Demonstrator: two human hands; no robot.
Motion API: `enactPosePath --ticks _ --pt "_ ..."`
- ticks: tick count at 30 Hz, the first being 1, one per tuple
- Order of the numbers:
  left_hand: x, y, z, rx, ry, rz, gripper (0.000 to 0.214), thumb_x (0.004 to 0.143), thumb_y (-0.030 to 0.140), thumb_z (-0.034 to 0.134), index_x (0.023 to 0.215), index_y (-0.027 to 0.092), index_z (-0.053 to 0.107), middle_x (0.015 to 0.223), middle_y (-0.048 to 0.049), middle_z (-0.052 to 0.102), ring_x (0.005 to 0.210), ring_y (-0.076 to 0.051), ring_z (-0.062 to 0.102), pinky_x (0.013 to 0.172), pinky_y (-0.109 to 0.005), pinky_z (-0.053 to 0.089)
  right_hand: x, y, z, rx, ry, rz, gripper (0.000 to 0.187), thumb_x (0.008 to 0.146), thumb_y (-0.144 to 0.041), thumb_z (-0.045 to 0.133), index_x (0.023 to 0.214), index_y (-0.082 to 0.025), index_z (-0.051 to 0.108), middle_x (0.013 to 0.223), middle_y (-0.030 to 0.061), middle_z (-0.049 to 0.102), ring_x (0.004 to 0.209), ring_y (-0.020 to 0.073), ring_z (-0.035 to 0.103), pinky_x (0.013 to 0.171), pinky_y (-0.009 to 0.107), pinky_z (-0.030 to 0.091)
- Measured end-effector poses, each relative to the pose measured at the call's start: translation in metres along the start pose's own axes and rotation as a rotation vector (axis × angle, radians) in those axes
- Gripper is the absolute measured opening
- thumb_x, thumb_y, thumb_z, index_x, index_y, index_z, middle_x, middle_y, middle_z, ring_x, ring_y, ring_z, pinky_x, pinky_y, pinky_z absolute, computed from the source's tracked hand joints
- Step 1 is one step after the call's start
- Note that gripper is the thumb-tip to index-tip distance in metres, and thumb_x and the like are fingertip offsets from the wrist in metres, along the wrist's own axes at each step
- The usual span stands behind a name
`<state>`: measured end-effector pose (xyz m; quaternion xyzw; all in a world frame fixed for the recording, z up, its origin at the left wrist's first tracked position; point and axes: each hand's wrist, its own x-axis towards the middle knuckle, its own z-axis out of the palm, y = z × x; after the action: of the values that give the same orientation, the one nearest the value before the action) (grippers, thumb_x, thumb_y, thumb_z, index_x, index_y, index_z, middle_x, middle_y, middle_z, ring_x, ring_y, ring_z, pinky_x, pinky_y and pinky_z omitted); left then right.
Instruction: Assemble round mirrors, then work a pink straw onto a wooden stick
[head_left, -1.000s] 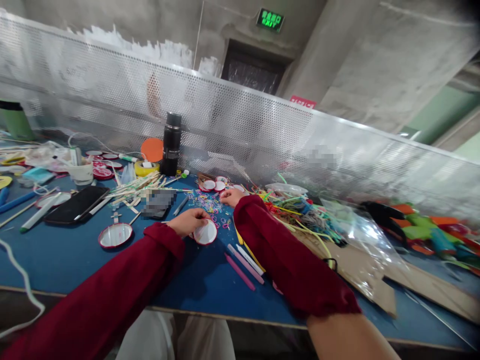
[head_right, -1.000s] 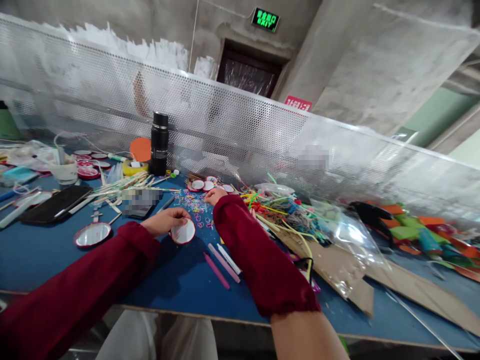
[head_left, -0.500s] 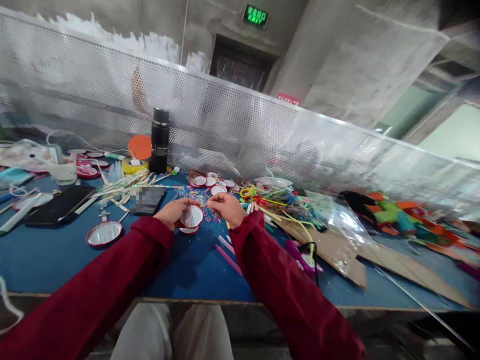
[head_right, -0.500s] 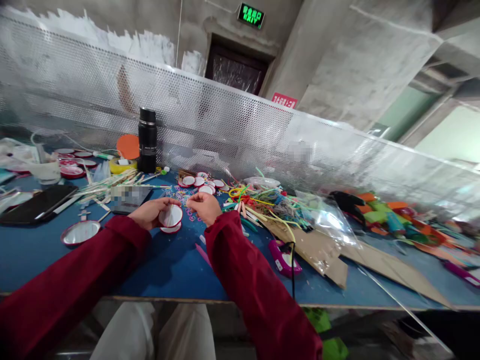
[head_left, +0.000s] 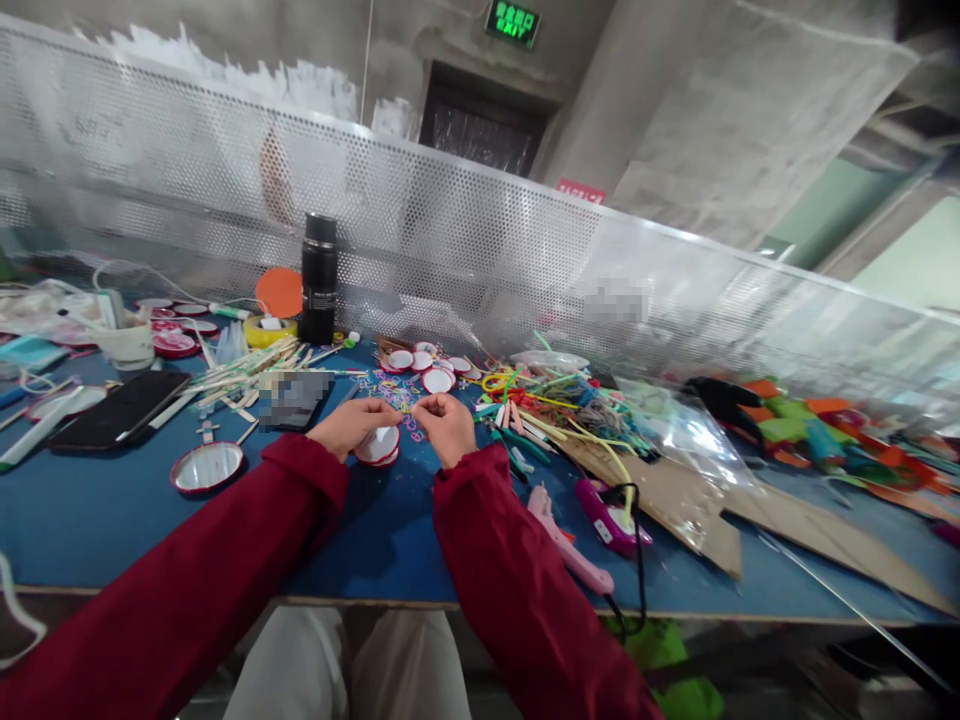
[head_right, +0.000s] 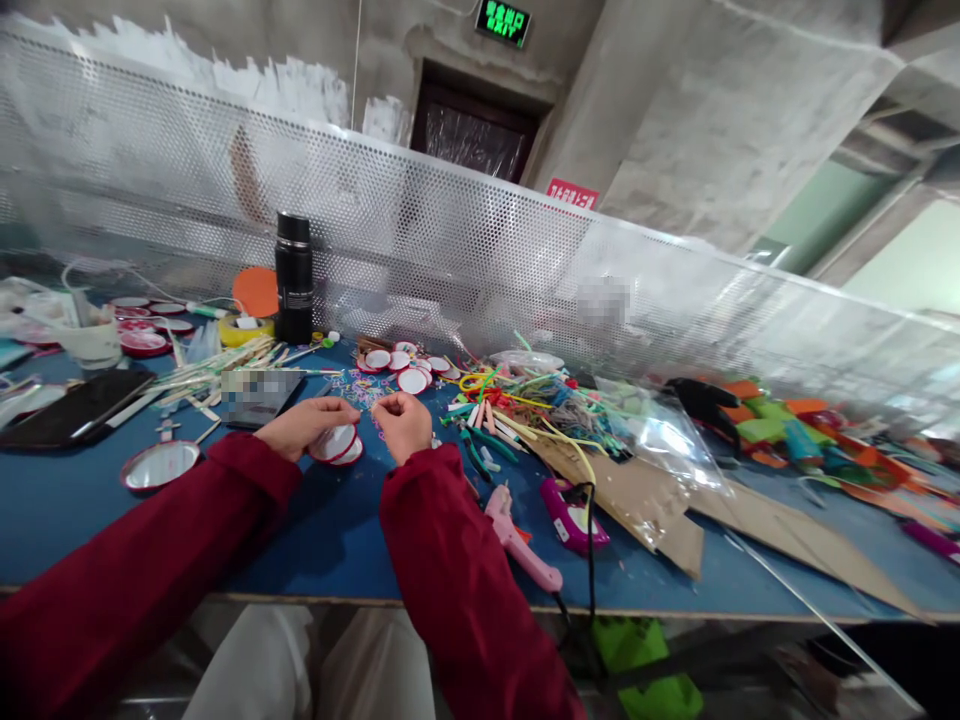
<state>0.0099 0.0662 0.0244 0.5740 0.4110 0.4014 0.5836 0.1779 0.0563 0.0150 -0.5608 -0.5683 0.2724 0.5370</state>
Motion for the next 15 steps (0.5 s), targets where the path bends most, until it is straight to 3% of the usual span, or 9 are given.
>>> enactPosePath --ticks 4,9,15 --pt "-0.001 -0.001 0.0 0.113 -0.017 0.011 0.036 0.058 0.045 0.082 0.074 0.018 0.064 0.048 0.0063 0.048 0.043 -0.009 0.041 0.042 -0.022 0.027 -0.004 0.006 0.007 0.046 -0.03 0.035 0.021 0.067 -0.04 0.067 0.071 -0.02 0.063 0.058 -0.0046 0.061 0.053 0.0108 0.053 0.052 0.022 0.044" --pt "0.001 -0.003 -0.002 0.21 0.008 0.112 0.038 0.056 0.048 0.082 0.068 0.016 0.065 0.053 0.0039 0.053 0.051 -0.011 0.047 0.048 -0.022 0.032 -0.012 0.005 0.014 0.19 -0.067 0.172 0.02 0.063 -0.036 0.069 0.068 -0.021 0.057 0.053 -0.0084 0.052 0.048 0.008 0.045 0.046 0.02 0.039" --pt "-0.001 0.001 -0.003 0.225 0.026 0.102 0.036 0.057 0.046 0.079 0.074 0.015 0.073 0.062 -0.001 0.066 0.058 -0.015 0.055 0.052 -0.024 0.04 -0.019 -0.007 0.016 0.326 -0.054 0.256 0.024 0.062 -0.038 0.07 0.067 -0.021 0.055 0.054 -0.0087 0.049 0.048 0.0074 0.043 0.043 0.019 0.037"
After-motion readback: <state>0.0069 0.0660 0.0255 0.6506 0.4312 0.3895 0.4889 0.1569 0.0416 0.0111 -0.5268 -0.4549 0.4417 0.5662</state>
